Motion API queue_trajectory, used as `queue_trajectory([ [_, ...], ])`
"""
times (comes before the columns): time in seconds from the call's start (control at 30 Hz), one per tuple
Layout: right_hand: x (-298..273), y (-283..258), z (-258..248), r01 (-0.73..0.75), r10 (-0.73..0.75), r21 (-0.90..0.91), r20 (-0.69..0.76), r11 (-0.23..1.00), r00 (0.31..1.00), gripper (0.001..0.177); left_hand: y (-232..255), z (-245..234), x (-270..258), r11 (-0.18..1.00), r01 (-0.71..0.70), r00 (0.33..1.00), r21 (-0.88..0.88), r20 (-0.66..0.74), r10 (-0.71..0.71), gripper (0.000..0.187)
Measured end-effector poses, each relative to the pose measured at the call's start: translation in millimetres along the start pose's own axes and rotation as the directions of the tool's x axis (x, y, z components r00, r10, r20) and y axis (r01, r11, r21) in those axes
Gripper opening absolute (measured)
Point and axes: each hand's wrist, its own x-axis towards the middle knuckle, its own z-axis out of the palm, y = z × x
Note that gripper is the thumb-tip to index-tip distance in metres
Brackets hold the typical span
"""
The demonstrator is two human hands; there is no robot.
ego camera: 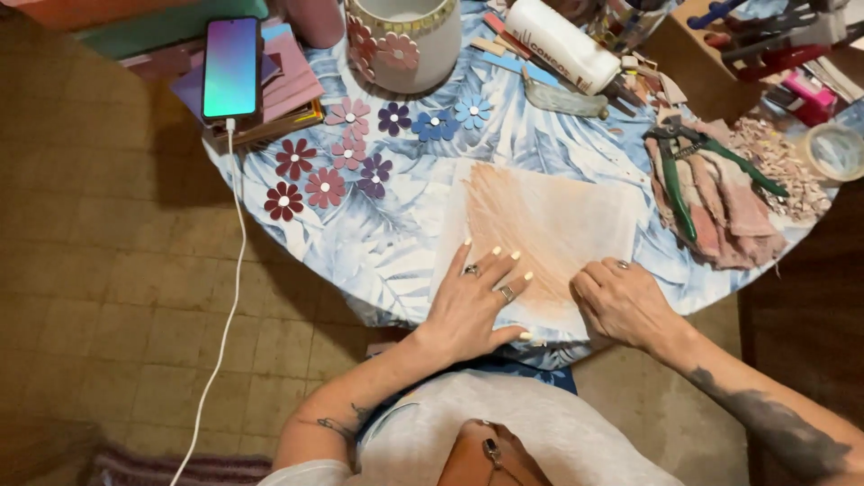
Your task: The person is sanding small, flower-shaped mosaic pieces one by one using a small piece of sandpaper on a table.
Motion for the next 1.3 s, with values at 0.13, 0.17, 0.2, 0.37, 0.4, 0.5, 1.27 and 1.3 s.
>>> queue_trajectory([
  [0.13,-4,2,1,0.013,-0.013,0.01,0.01,1.0,1.0,0.014,0,-4,1,1.0,-0.022,1.0,-0.015,-0.004,0.022,0.06],
  [0.17,-4,2,4,0.002,-0.002,0.013,-0.002,1.0,1.0,0.014,0,-5,1,0.999,-0.028,1.0,-0.02,-0.008,0.028,0.06],
  [0.2,-4,2,7,-0.008,0.009,0.016,-0.014,1.0,1.0,0.015,1,-7,1,0.999,-0.034,0.999,-0.026,-0.012,0.034,0.06],
  [0.37,94,0,27,-0.015,0.031,0.106,-0.15,0.994,0.988,0.015,-1,-7,0,0.999,-0.035,0.999,-0.028,0.009,0.036,0.061],
  [0.4,117,3,34,0.039,-0.007,0.143,-0.216,0.989,0.976,0.014,-1,-7,1,0.999,-0.031,0.999,-0.017,0.021,0.032,0.061],
  [0.5,164,8,70,0.094,-0.076,0.036,-0.35,0.995,0.934,0.015,-3,-3,1,1.0,-0.022,0.999,-0.013,0.031,0.022,0.061],
  [1.27,132,1,40,0.165,-0.139,0.109,-0.217,0.98,0.966,0.014,-9,-6,5,0.996,-0.088,0.996,-0.009,0.034,0.088,0.072],
  [1.3,118,1,28,0.189,-0.163,0.166,-0.161,0.968,0.973,0.014,-10,-6,7,0.995,-0.097,0.995,-0.009,0.024,0.098,0.073],
])
